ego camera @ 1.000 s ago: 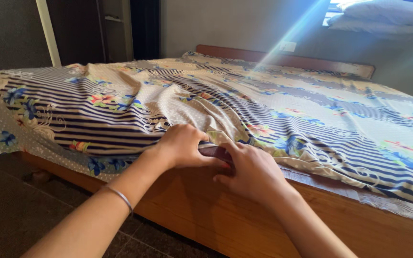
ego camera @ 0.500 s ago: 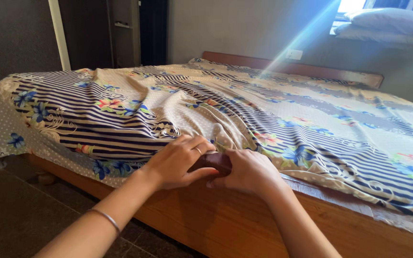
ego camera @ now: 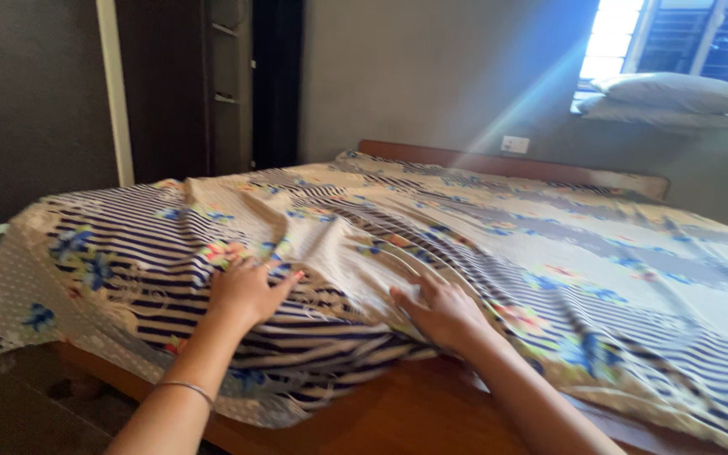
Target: The person smooths and tucks a patterned bedsheet around the corners and edges of a wooden bed frame. They repeatedly pull and fold the sheet to fit it snugly under the mattress, working along the side and corner of the bed.
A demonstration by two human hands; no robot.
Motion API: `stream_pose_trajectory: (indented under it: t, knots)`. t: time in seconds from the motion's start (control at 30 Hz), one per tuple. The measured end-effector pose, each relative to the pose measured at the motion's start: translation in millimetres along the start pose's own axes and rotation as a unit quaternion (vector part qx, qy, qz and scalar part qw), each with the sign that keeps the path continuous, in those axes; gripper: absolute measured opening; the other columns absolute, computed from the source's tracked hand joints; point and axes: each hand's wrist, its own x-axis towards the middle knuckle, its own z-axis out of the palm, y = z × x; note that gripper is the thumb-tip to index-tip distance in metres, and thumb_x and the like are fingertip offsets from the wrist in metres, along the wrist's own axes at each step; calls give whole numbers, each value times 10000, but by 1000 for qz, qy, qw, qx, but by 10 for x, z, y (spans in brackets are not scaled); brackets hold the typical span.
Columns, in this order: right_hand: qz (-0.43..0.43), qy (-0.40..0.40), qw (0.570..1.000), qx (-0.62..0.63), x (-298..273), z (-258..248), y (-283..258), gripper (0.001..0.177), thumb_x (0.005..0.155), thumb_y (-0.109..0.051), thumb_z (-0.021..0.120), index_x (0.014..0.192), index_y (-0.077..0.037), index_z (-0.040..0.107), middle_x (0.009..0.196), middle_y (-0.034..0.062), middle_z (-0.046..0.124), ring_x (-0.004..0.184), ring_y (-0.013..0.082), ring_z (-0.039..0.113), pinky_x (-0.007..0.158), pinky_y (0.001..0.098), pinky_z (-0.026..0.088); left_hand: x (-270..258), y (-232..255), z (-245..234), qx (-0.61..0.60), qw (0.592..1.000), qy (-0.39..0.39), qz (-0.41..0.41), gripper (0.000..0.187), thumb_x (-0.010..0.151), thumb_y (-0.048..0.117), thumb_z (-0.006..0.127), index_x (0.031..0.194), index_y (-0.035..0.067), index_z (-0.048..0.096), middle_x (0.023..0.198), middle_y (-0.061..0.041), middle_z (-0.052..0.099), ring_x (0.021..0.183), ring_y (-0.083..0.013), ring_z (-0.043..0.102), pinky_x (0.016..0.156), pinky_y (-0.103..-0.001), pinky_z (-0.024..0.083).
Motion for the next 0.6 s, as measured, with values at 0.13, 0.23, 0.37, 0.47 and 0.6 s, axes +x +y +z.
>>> stream_pose_trajectory:
  t: [0.13,0.23,0.37,0.47,0.6]
  knots:
    - [16,-91,989,-114,412,386,-319,716,908,-752,310,1518,-394,421,1620,11,365,1524,373,264,1201,662,199,228,-258,-80,10,996,-81,-40,815,862,815,411,1556,389,379,1684,-53,227,1561,-300,163,1216,-640,165]
    - [11,-145,983,-113,692,555,-666,698,925,-733,228,1577,-495,298,1688,-4,204,1546,437,135,1211,715,105,381,-414,-178,0,991,-116,-69,807,870,804,402,1571,410,334,1703,9,194,1595,-305,85,1221,-677,121]
    - [11,-132,986,-104,871,804,-993,718,905,-745,205,1580,-505,244,1711,-24,123,1561,417,103,1190,751,82,536,-424,-213,9,991,-105,-79,673,920,727,448,1468,338,488,1592,-45,368,1514,-353,250,1186,-734,130]
    - [26,-110,989,-95,1012,838,-1029,751,887,-800,258,1557,-468,330,1701,-26,179,1562,373,148,1195,734,105,547,-427,-201,-33,994,-52,-86,460,947,572,613,1262,251,708,1346,-62,657,1348,-313,523,1190,-764,152]
    - [20,-48,997,-61,1072,877,-994,813,822,-842,379,1489,-392,493,1628,-23,382,1511,298,329,1193,662,230,594,-485,20,-48,996,65,-31,277,958,414,689,1060,168,765,1071,-43,764,1046,-271,709,1162,-721,261]
